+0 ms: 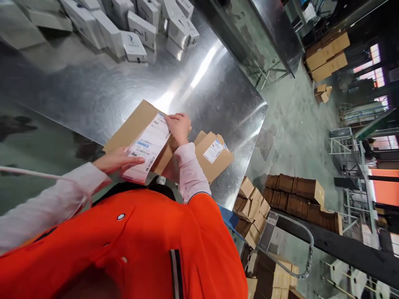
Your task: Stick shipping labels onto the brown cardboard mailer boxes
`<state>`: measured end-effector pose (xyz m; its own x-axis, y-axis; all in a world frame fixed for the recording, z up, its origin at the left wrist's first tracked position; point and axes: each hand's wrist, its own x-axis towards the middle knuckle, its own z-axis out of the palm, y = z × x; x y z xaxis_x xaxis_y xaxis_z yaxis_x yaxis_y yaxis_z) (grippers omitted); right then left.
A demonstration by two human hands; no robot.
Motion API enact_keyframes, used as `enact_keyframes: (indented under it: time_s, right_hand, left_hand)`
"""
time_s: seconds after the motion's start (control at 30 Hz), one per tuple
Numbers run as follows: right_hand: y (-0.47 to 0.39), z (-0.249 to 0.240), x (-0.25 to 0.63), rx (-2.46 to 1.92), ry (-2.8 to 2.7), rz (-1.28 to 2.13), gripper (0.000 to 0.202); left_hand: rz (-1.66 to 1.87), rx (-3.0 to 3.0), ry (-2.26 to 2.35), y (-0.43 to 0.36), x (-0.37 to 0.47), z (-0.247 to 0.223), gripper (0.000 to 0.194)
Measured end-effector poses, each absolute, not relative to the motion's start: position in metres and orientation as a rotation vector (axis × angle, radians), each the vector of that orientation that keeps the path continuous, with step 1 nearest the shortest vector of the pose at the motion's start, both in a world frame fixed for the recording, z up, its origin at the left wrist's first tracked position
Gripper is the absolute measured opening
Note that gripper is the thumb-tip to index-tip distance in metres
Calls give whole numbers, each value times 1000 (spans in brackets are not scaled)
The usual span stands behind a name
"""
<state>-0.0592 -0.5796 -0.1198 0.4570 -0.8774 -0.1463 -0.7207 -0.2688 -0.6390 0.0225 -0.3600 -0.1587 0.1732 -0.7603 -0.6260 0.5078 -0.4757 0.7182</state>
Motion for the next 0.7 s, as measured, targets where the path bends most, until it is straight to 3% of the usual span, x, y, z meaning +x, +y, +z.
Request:
enact_keyframes:
  time_s: [0.2,0.43,0.5,0.6,0.63,0.7]
  right_hand:
    - [-586,-139,-51,-2080,1393,-274,16]
    - [-582,-153,-52,-2178,1442,-241,19]
    - [-584,-154,-53,-2224,1461,-235,28]
    - [-585,-156,-54,-2281,1535,-247,72]
    - [-584,-158,-53,-2344,1516,-243,78]
    - [-576,-162,-51,-2566,1314,-168,69]
  left_hand:
    - [-1591,1455,-159,-340,20,-151,73]
    - [-1639,1424,-118,-342,25,-148,66]
    - [-1649,1423,-106,-338,25,-151,62]
    - [-1661,1578,-161,-309,26,-167,55]
    - [-1669,1658,-190,-293,27,-174,53]
    - [-1691,1792,-265,-256,32,-185,50]
